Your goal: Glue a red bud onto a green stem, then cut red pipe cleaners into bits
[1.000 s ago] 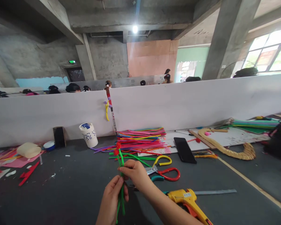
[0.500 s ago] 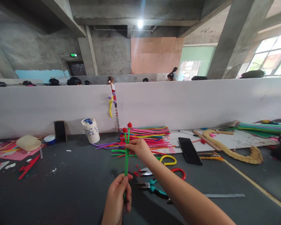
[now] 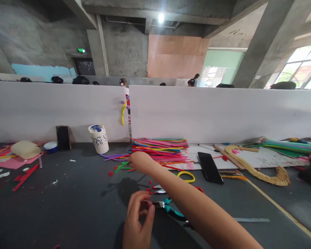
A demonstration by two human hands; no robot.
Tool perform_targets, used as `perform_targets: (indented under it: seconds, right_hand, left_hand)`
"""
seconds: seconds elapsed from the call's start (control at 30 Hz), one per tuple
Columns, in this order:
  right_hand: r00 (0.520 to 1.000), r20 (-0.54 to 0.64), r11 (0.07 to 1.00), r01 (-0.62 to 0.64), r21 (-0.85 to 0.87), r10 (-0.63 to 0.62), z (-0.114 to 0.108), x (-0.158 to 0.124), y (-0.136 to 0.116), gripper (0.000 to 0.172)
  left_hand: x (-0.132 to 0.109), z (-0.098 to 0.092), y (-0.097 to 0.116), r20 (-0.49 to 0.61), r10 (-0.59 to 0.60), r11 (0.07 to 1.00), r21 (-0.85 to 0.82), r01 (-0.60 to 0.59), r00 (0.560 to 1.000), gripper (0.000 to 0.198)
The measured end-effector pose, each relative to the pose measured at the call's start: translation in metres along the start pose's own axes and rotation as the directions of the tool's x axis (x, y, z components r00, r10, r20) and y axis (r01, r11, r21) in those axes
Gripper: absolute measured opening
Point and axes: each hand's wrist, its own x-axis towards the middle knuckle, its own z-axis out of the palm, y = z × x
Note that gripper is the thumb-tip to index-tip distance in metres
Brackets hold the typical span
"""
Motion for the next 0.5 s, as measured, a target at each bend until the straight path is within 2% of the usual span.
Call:
perform_targets:
  seconds: [0.07, 0.13, 0.3, 0.4, 0.5]
  right_hand:
    - [0.998, 0.042, 0.996, 0.047, -0.074, -0.044, 0.014, 0.012, -0.007, 0.027]
    - [0.993, 0.084, 0.988, 0.089, -0.124, -0.079, 0.028, 0.024, -0.013, 0.028]
    - [0.974, 0.163, 0.974, 0.178, -0.138, -0.155, 0.056, 0.045, -0.023, 0.028]
    - [0.978, 0.133, 0.979, 0.177, -0.101, -0.163, 0.057, 0.043, -0.019, 0.028]
    - [0.998, 0.015, 0.995, 0.067, -0.068, -0.066, 0.042, 0.021, 0.000, 0.028]
  left_hand:
    - [-0.001, 0.002, -0.004, 0.118, -0.106, 0.994, 0.049, 0.101, 0.987, 0.012]
    - [-0.001, 0.002, -0.008, 0.183, -0.187, 0.982, 0.064, 0.178, 0.965, 0.014]
    - [-0.001, 0.002, -0.016, 0.213, -0.126, 0.989, 0.103, 0.106, 0.969, 0.013]
    - [0.001, 0.002, -0.020, 0.195, -0.146, 0.985, 0.115, 0.125, 0.970, 0.013]
    - [0.001, 0.003, -0.022, 0.221, -0.225, 0.971, 0.137, 0.198, 0.949, 0.017]
